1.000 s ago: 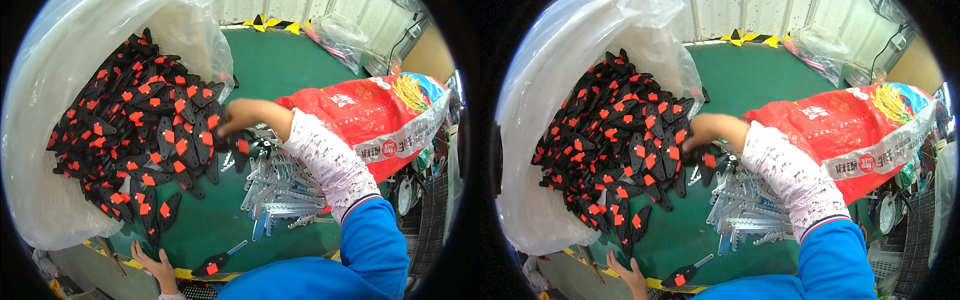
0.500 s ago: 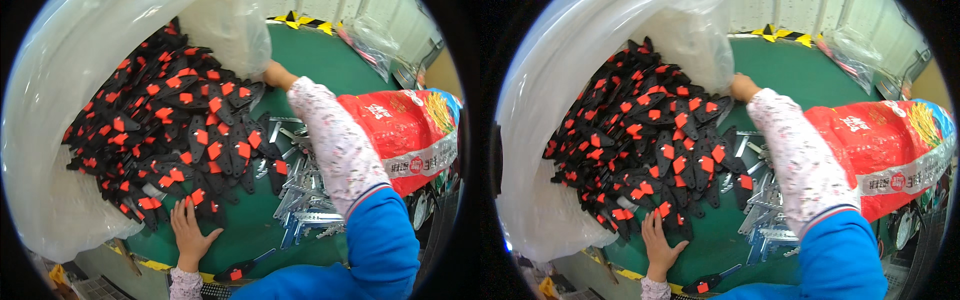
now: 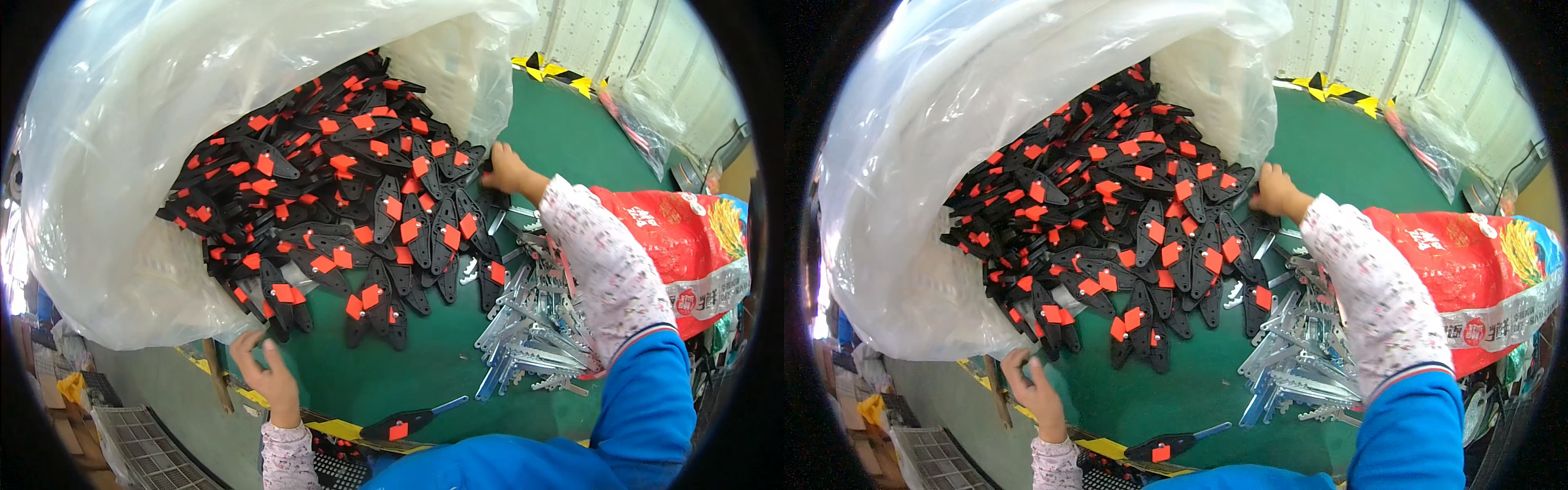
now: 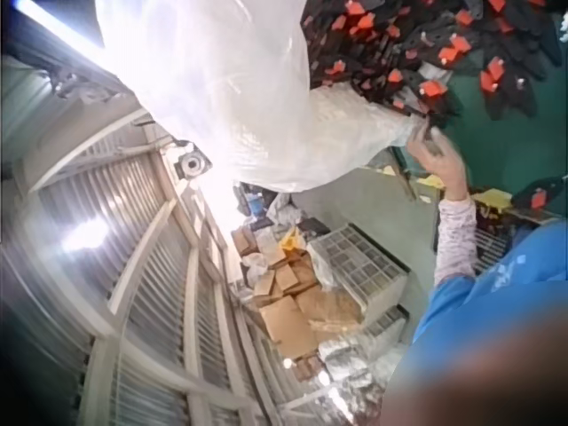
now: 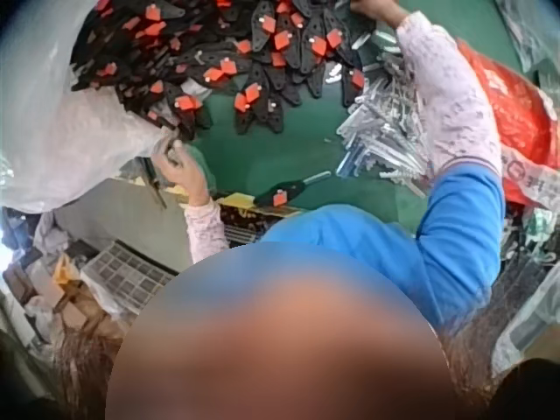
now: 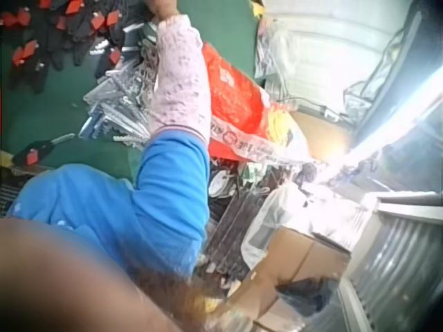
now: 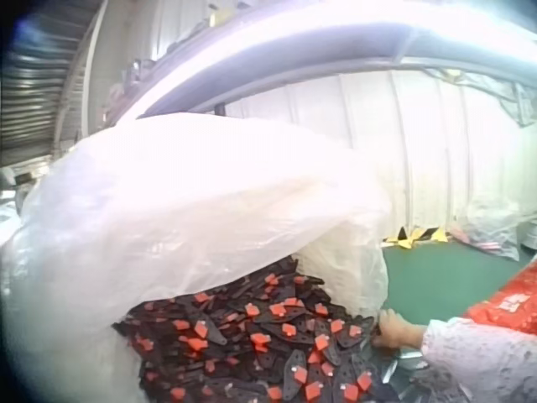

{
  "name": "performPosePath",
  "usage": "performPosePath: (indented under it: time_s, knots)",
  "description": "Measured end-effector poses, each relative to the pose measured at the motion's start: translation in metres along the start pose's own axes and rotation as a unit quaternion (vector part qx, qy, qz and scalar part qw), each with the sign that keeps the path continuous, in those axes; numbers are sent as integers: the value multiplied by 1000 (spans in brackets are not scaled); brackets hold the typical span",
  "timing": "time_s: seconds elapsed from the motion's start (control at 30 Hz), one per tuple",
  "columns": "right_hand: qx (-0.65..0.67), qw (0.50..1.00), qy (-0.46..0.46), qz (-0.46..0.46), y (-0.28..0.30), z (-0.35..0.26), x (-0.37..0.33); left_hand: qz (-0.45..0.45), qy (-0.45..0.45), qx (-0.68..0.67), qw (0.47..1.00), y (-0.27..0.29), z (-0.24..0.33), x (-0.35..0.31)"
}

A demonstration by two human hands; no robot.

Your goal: The person repeatedly picks up black plastic clamp bodies and serrated metal blades, inserts the blades into the clamps, and places the assembled units on the table. The person handles the parts one at a time and continues the assembly throughout the clip.

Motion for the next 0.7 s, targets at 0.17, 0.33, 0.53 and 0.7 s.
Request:
performPosePath:
  time_s: [0.17,0.33,0.53,0.7]
  knots:
    - [5,997,74,-39,83,-72,-60,208,139,-71,965,23,-43,-31]
    - [45,827,-87,554,147,-25,-6,187,157,-104,964,0,-50,23]
    - [442,872,-47,204,123,-29,76,286,168,-158,930,-6,-63,58]
    - [284,916,-16,282,143,-32,34,289,243,-135,916,23,-67,41]
Point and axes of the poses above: each hand's wrist, its own x-axis towards the middle knuckle, its own y-axis out of the back of the hand, z = x × y, the point moved 3 cm from there along x, towards the middle knuckle, and after that the axes turned 12 degrees about -x, right-handed, at the moved point
